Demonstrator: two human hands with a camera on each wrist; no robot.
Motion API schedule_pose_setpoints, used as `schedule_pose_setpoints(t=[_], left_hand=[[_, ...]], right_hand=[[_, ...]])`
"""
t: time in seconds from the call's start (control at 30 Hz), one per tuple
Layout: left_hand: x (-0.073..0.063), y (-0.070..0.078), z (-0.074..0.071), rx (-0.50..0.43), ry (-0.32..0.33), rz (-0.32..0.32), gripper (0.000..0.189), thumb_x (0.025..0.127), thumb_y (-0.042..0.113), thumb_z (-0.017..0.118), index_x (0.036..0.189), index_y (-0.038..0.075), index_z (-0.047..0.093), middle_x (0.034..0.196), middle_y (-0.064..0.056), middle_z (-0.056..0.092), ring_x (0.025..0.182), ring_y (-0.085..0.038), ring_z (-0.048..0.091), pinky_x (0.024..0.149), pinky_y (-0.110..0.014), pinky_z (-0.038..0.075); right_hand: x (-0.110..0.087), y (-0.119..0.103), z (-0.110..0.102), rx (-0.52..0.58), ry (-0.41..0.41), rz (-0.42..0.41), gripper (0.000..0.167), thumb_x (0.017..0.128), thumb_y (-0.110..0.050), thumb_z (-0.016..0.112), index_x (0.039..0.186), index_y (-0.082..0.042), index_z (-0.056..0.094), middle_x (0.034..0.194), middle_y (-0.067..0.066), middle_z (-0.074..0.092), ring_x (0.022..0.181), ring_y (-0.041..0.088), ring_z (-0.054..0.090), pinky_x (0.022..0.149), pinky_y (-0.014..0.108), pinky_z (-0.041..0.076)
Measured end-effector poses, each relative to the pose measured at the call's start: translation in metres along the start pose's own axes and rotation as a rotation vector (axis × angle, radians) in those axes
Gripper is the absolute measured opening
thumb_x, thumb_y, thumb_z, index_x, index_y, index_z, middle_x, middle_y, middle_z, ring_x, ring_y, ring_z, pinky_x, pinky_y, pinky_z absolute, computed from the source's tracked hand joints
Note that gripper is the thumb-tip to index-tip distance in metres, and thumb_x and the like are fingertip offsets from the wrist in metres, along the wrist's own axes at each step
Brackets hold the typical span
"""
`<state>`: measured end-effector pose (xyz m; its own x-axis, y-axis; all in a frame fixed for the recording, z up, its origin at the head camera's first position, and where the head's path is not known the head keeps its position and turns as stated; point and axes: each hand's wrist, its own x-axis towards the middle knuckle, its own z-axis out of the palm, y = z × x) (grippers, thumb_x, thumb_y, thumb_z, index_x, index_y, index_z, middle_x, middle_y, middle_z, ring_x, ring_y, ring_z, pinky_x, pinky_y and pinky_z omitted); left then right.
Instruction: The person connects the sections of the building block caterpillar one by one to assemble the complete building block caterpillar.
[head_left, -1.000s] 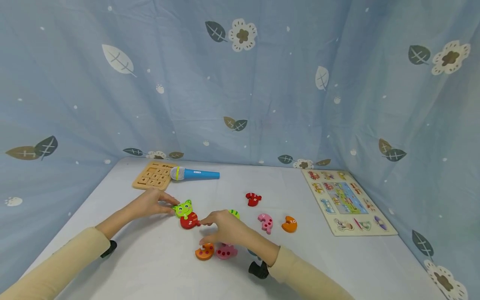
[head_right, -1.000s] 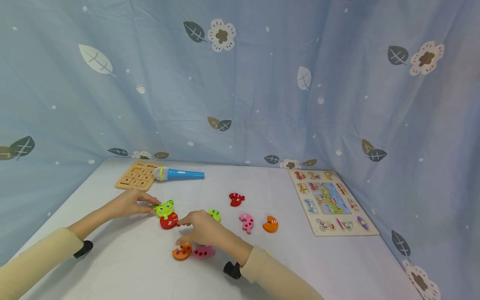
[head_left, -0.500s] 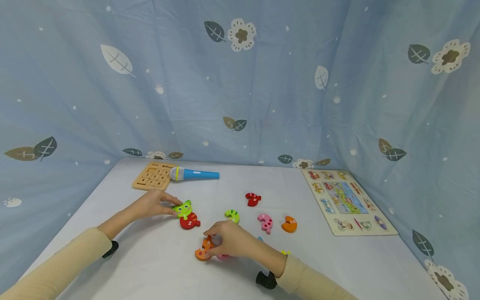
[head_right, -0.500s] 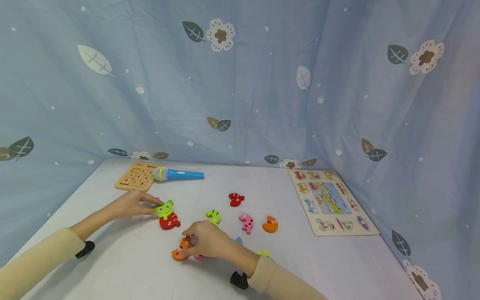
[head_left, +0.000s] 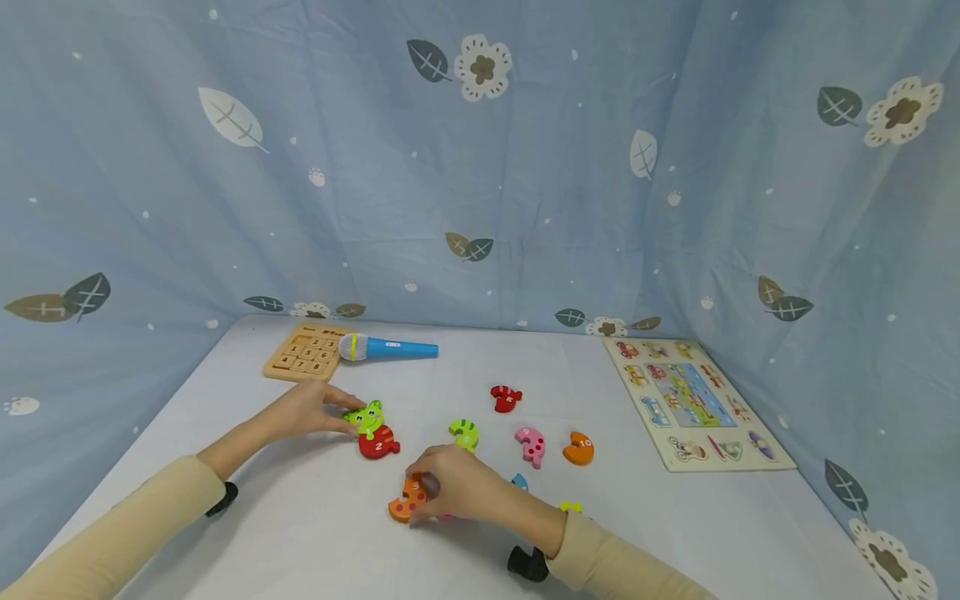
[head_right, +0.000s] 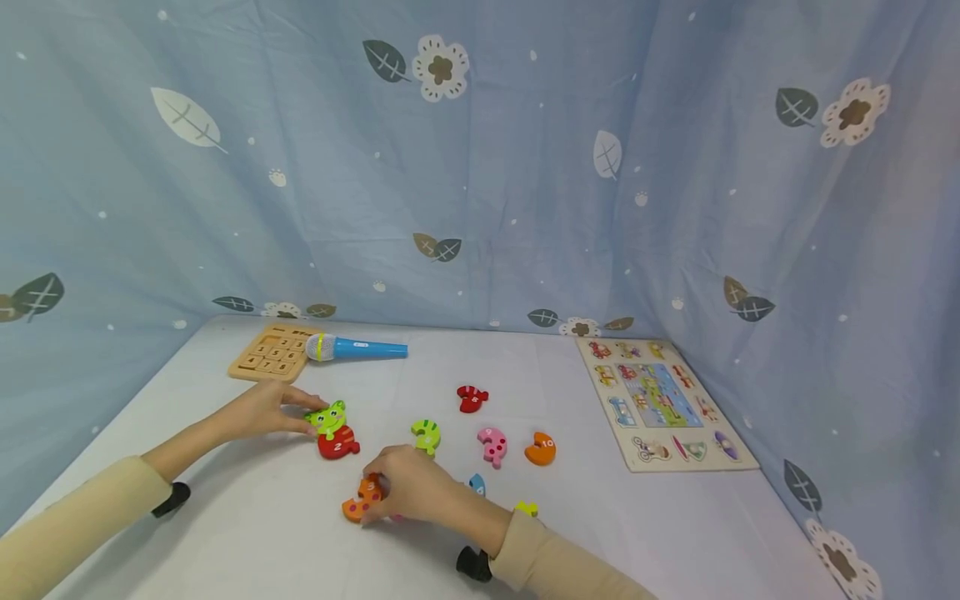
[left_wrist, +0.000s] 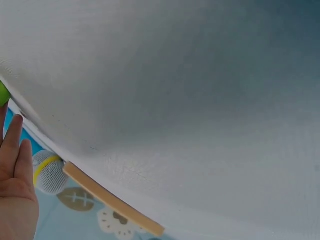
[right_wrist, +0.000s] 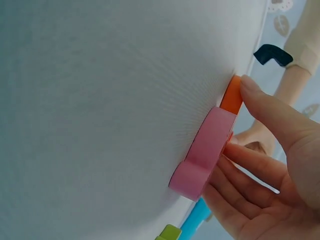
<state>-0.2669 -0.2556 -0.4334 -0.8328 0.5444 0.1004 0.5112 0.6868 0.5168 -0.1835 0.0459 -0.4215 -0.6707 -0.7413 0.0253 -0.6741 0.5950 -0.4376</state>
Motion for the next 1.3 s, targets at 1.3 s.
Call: schedule_pose_setpoints(t=[1.3], left_hand=[[0.003, -0.001, 0.001, 0.006, -0.033, 0.073, 0.045, 0.078, 0.039, 0.078, 0.115, 0.013, 0.072, 0.112, 0.001, 0.070, 0.110, -0.027, 0.063, 0.091, -0.044, 0.052]], right_hand=[[0.023, 0.007, -0.017, 0.003, 0.032, 0.045, 0.046, 0.076, -0.029, 0.083, 0.117, -0.010, 0.071, 0.113, -0.003, 0.068, 0.105, 0.010, 0.060, 0.081, 0.015, 0.051]])
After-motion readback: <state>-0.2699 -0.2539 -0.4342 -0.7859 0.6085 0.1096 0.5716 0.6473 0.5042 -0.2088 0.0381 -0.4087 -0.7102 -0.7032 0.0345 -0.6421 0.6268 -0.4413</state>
